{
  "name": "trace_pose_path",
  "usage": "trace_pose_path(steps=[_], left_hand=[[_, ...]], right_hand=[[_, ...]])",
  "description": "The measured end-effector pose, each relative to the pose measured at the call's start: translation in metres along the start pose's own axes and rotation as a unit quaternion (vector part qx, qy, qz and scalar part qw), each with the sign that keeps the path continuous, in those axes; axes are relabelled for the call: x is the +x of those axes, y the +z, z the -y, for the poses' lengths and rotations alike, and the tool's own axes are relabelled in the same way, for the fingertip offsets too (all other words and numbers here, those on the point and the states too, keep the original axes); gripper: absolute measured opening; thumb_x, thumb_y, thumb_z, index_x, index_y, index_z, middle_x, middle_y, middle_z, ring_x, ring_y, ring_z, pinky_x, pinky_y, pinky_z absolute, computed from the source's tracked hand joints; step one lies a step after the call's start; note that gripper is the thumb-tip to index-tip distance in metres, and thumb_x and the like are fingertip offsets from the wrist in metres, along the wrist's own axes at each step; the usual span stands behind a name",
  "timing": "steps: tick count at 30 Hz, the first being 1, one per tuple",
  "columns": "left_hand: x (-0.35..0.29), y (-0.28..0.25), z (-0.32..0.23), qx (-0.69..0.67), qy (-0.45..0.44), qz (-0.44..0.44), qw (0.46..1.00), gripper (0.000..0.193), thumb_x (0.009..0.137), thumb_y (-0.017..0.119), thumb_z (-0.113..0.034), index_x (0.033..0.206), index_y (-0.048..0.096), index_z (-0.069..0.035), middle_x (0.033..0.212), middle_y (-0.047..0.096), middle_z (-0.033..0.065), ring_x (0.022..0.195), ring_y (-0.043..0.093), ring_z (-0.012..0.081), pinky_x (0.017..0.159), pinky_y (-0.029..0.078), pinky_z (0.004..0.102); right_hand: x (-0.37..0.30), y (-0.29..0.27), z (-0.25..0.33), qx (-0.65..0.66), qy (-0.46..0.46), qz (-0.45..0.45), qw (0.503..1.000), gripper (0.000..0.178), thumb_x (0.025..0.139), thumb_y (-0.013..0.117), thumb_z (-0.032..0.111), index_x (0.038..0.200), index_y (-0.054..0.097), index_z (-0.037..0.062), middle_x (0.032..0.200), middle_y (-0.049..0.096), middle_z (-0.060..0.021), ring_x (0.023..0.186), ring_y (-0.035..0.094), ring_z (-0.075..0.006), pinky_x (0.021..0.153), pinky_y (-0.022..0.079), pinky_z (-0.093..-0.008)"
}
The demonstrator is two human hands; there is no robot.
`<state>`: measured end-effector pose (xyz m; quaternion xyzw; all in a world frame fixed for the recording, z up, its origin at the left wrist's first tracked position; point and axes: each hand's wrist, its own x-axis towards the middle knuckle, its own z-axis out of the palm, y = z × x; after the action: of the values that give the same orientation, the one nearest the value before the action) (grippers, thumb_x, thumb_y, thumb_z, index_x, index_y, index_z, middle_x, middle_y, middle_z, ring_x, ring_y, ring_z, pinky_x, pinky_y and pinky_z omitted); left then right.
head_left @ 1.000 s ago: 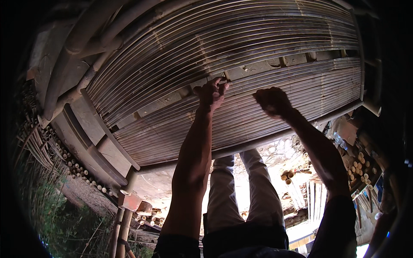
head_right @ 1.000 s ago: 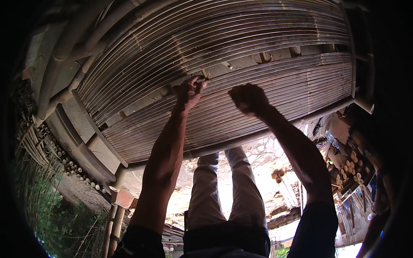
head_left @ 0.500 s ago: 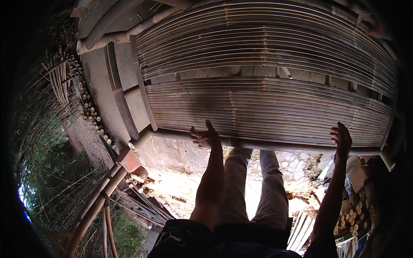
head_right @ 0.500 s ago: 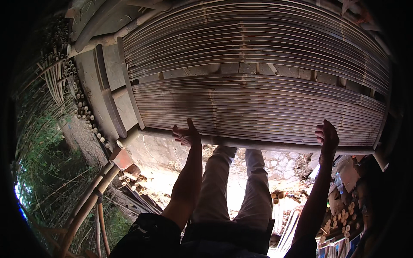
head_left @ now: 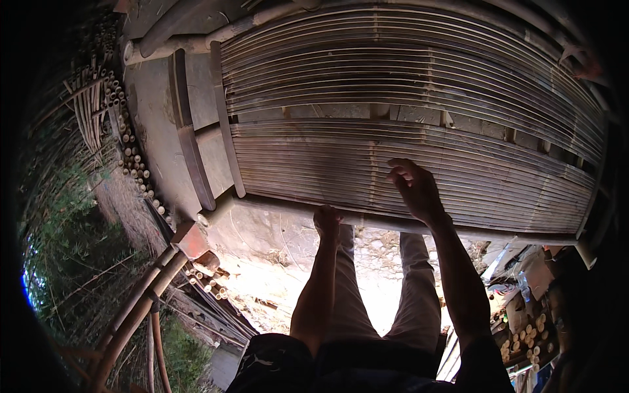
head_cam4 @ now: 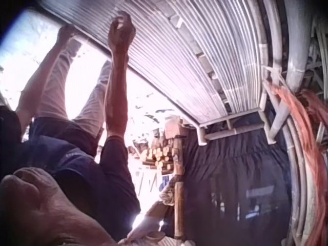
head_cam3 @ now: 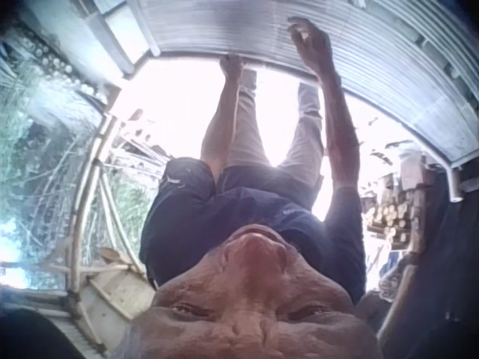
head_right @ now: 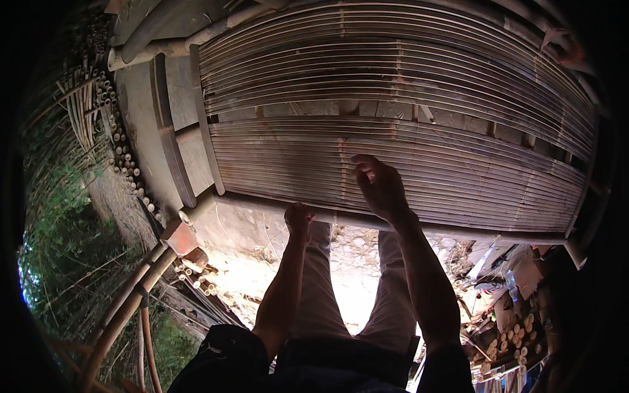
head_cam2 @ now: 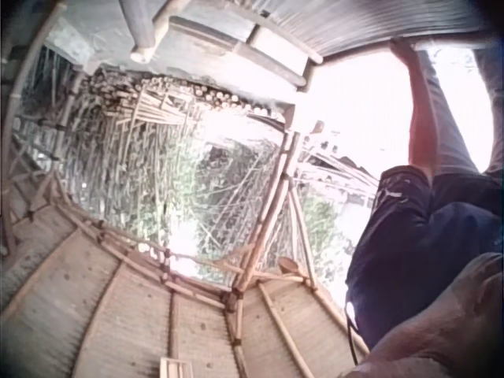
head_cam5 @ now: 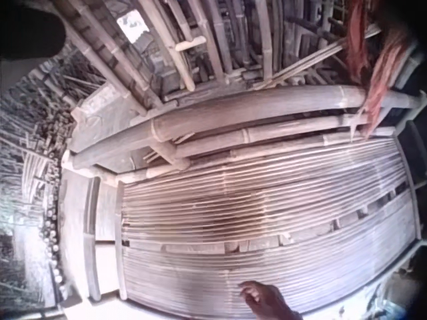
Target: The person weaves thin bamboo strips into a larger bamboo frame using their hands. They repeatedly pass the strips through the frame and adjust them to maintain alignment and tension. The process is continuous and methodical, focusing on the interlacing of the strips.
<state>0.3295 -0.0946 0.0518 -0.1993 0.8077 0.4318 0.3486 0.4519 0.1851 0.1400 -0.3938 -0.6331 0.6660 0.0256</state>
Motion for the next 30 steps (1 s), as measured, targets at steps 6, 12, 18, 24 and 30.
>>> trace_pose_path(steps=[6, 12, 18, 24, 30], left_hand=[[-0.089, -0.011, -0.179, 0.148, 0.317, 0.114, 0.930, 0.010, 0.092, 0.059, -0.012, 0.088, 0.057, -0.003, 0.073, 0.059, 0.0033, 0.059, 0.051, 0.0068, 0.055, 0.042, 0.0229], [0.051, -0.050, -0.253, 0.031, 0.336, 0.206, 0.919, 0.012, 0.092, 0.065, -0.009, 0.100, 0.059, -0.002, 0.087, 0.067, 0.0085, 0.077, 0.063, 0.0130, 0.073, 0.051, 0.0271], [0.203, -0.009, -0.272, 0.554, 0.460, 0.132, 0.681, 0.033, 0.099, 0.047, -0.038, 0.119, 0.062, -0.016, 0.108, 0.067, 0.0076, 0.107, 0.061, 0.0279, 0.106, 0.029, 0.0567], [0.239, 0.020, -0.280, 0.671, 0.337, 0.269, 0.603, 0.041, 0.103, 0.032, -0.041, 0.129, 0.055, -0.020, 0.118, 0.066, 0.0075, 0.112, 0.062, 0.0254, 0.101, 0.040, 0.0498], [0.259, 0.019, -0.287, 0.672, 0.345, 0.348, 0.555, 0.042, 0.094, 0.045, -0.042, 0.126, 0.060, -0.021, 0.121, 0.065, 0.0078, 0.114, 0.062, 0.0290, 0.096, 0.048, 0.0446]], right_hand=[[0.049, 0.090, 0.060, -0.133, -0.266, 0.176, 0.938, 0.045, 0.084, 0.063, -0.001, 0.125, 0.057, 0.0164, 0.129, 0.059, -0.0023, 0.134, 0.046, -0.0257, 0.117, 0.028, -0.0497], [0.130, 0.114, 0.076, 0.102, -0.103, 0.045, 0.988, 0.010, 0.087, 0.071, 0.019, 0.093, 0.068, 0.0111, 0.089, 0.071, -0.0053, 0.086, 0.069, -0.0200, 0.101, 0.043, -0.0484], [0.198, 0.143, 0.048, -0.402, 0.128, -0.180, 0.889, 0.021, 0.092, 0.054, 0.021, 0.095, 0.066, 0.0041, 0.095, 0.069, -0.0131, 0.090, 0.070, -0.0286, 0.081, 0.054, -0.0416], [0.237, 0.225, 0.076, -0.412, 0.173, -0.088, 0.890, 0.026, 0.093, 0.050, 0.023, 0.102, 0.066, 0.0057, 0.099, 0.069, -0.0166, 0.096, 0.069, -0.0319, 0.080, 0.056, -0.0450], [0.253, 0.255, 0.054, -0.131, 0.225, 0.015, 0.965, 0.024, 0.093, 0.053, 0.019, 0.102, 0.063, -0.0014, 0.083, 0.068, -0.0157, 0.070, 0.070, -0.0246, 0.068, 0.060, -0.0425]])
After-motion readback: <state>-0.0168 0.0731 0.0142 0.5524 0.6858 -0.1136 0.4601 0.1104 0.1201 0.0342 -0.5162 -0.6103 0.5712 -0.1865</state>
